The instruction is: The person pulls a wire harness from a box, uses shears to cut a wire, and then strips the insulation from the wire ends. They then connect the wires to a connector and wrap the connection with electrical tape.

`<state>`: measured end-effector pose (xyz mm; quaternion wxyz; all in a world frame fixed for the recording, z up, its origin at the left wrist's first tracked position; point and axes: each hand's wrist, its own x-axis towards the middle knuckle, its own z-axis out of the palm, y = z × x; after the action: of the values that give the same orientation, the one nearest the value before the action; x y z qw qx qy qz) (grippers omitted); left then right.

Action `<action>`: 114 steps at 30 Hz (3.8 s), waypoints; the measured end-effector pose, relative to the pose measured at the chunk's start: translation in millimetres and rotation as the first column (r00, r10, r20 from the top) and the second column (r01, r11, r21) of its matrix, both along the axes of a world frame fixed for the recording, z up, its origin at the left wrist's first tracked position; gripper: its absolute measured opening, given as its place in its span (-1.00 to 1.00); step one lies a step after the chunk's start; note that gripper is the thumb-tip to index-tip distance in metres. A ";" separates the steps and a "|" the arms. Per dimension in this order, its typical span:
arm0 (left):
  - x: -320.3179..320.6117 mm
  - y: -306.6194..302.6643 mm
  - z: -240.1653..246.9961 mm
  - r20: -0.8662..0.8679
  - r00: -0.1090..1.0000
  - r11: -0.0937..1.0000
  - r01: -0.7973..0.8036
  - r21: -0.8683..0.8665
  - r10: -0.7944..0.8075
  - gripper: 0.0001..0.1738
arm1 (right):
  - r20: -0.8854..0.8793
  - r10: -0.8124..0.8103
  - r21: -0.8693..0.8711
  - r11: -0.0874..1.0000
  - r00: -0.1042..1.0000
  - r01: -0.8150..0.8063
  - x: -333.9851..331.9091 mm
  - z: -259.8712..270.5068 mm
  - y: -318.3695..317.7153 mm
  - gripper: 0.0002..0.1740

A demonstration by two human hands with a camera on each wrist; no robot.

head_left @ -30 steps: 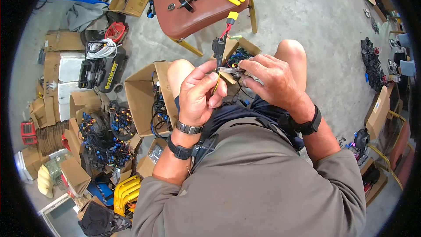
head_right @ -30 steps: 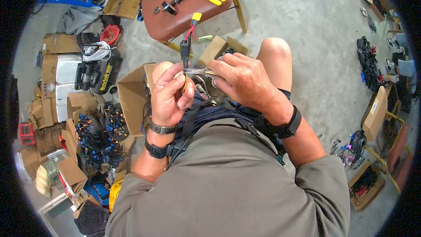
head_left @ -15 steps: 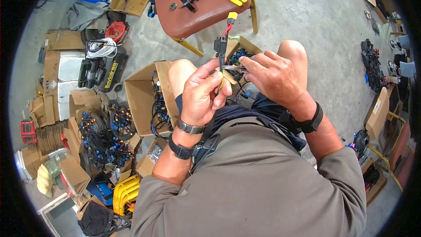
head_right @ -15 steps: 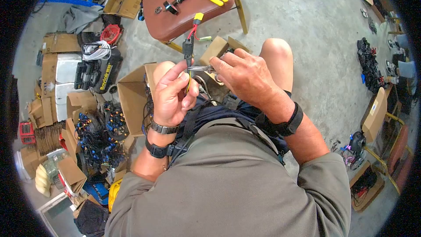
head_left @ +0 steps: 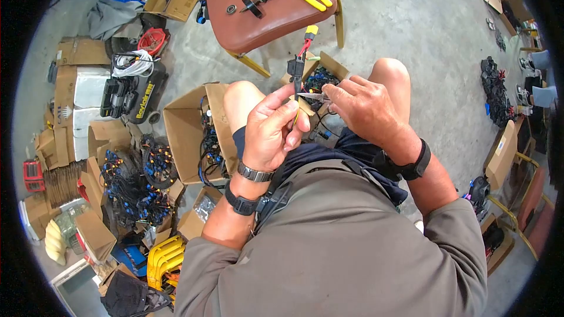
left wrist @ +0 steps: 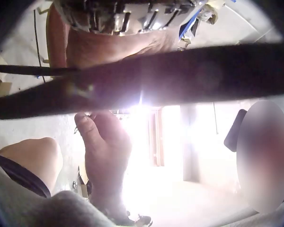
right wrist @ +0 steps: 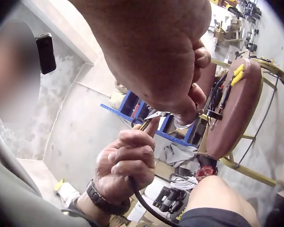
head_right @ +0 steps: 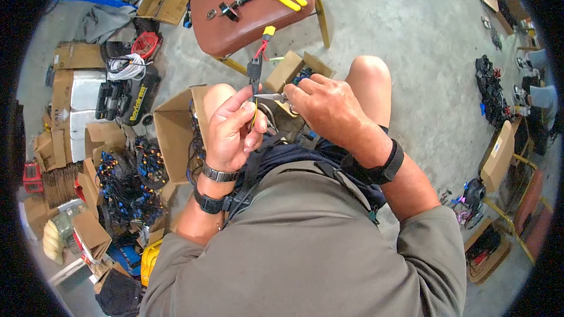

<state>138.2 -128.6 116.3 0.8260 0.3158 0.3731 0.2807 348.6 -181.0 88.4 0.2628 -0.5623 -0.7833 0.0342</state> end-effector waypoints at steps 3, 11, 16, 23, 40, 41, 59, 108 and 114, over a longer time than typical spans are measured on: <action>-0.6 -1.6 -1.7 -0.026 1.000 1.000 -0.017 -0.001 0.017 -0.65 | -0.091 0.029 -0.046 0.998 0.995 -0.033 -0.3 -0.8 1.1 -0.72; -5.2 0.1 -4.9 0.036 0.998 0.997 -0.060 0.038 0.059 -0.64 | -0.594 -0.111 -0.307 0.947 0.797 -0.097 -7.9 7.7 -4.6 -0.66; -6.2 0.3 -4.9 0.064 0.997 0.998 -0.053 0.021 0.052 -0.63 | -0.443 -0.015 -0.113 0.993 0.896 -0.040 -11.0 -2.8 -3.0 -0.63; -7.3 1.2 -2.5 0.120 0.992 0.998 -0.052 0.031 0.048 -0.59 | -0.328 0.009 -0.020 1.000 0.945 -0.016 -17.6 -2.5 0.6 -0.59; -6.3 -0.9 1.5 0.128 0.992 1.000 -0.009 -0.008 0.010 -0.60 | -0.114 -0.037 0.013 0.999 0.993 0.039 -18.5 4.0 -1.0 -0.60; -6.4 -0.8 1.8 0.130 0.992 1.000 -0.003 -0.010 0.004 -0.60 | -0.101 -0.040 0.003 0.999 0.994 0.041 -18.2 5.0 -1.1 -0.61; 0.7 -5.0 -0.8 -0.098 0.989 0.983 -0.100 0.152 0.115 -0.68 | -0.244 -0.011 -0.001 1.000 0.970 0.011 -6.7 6.2 -5.1 -0.60; -4.0 3.1 -14.6 -0.022 0.972 0.960 -0.228 0.162 0.234 -0.76 | -0.817 -0.334 -0.529 0.759 0.470 -0.379 -12.7 -22.3 -11.1 -0.64; -1.3 4.0 -13.9 0.108 0.967 0.957 -0.246 0.152 0.231 -0.83 | -0.954 -0.296 -0.255 0.706 0.052 -0.661 -38.3 -45.3 0.8 -0.60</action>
<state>136.9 -124.6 102.4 0.7731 0.3227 0.3468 0.4218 310.3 -180.2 43.0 0.4887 -0.3125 -0.3872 0.7167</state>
